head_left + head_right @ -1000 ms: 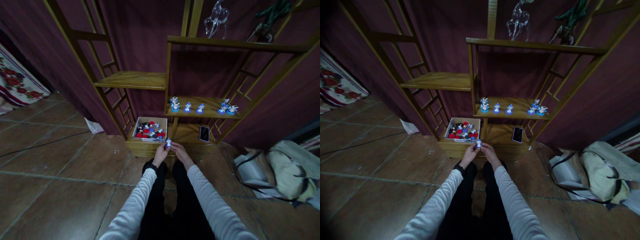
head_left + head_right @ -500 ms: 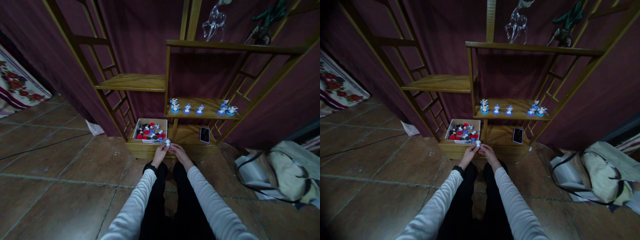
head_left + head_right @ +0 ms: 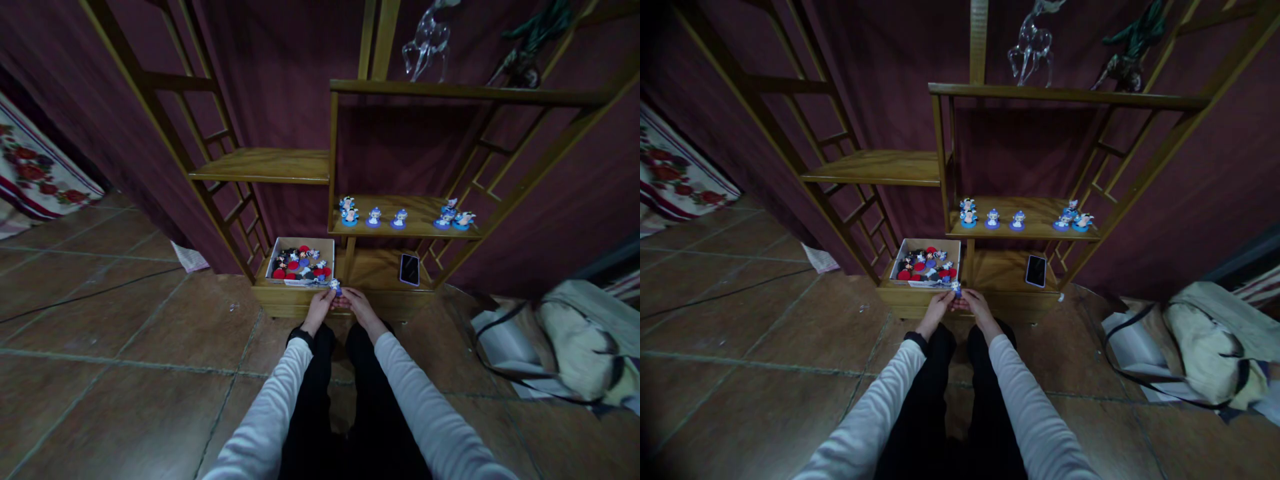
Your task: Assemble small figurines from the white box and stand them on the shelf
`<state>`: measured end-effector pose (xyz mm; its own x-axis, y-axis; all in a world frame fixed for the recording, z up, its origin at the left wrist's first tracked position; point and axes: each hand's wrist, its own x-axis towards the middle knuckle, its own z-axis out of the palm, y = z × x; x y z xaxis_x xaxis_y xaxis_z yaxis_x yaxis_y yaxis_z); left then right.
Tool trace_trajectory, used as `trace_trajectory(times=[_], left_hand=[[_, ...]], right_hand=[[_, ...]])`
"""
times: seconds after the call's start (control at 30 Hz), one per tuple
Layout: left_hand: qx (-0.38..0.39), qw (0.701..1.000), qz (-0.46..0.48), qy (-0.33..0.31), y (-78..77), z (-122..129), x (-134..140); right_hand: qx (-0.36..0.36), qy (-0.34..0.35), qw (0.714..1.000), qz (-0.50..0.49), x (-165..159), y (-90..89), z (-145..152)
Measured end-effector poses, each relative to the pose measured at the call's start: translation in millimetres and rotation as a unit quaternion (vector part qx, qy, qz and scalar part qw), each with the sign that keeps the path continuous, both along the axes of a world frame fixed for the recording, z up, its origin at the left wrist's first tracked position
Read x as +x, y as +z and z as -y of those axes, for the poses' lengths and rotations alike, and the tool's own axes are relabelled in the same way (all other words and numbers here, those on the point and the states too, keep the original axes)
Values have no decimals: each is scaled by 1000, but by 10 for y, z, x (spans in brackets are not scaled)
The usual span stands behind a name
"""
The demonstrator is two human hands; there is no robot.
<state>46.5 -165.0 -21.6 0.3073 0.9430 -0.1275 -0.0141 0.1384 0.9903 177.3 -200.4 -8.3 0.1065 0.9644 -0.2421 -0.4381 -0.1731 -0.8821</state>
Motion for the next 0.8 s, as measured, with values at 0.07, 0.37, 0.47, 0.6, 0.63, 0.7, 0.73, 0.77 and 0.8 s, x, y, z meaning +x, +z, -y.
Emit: trace_trajectory(times=[0.07,0.37,0.47,0.6,0.63,0.7,0.73,0.77,0.8], left_hand=[[-4,1000,7,1,6,-2,-3],[-19,1000,10,9,102,37,-13],[-22,1000,4,14,113,42,-11],[-25,1000,6,14,113,43,-12],[-25,1000,8,13,113,43,-13],[-24,1000,15,8,113,42,-14],[-23,1000,19,6,112,42,-14],[-20,1000,22,6,111,41,-13],[-15,1000,22,6,109,40,-11]], right_hand=[[0,3,1000,3,-1,5,1],[-6,-7,1000,12,-2,28,9],[-9,-9,1000,14,-2,22,3],[-6,-6,1000,15,-1,28,9],[-4,-6,1000,13,-1,31,12],[-1,-4,1000,8,-2,38,17],[0,-3,1000,6,-3,40,18],[-1,-2,1000,5,-5,41,19],[-2,-2,1000,4,-7,41,19]])
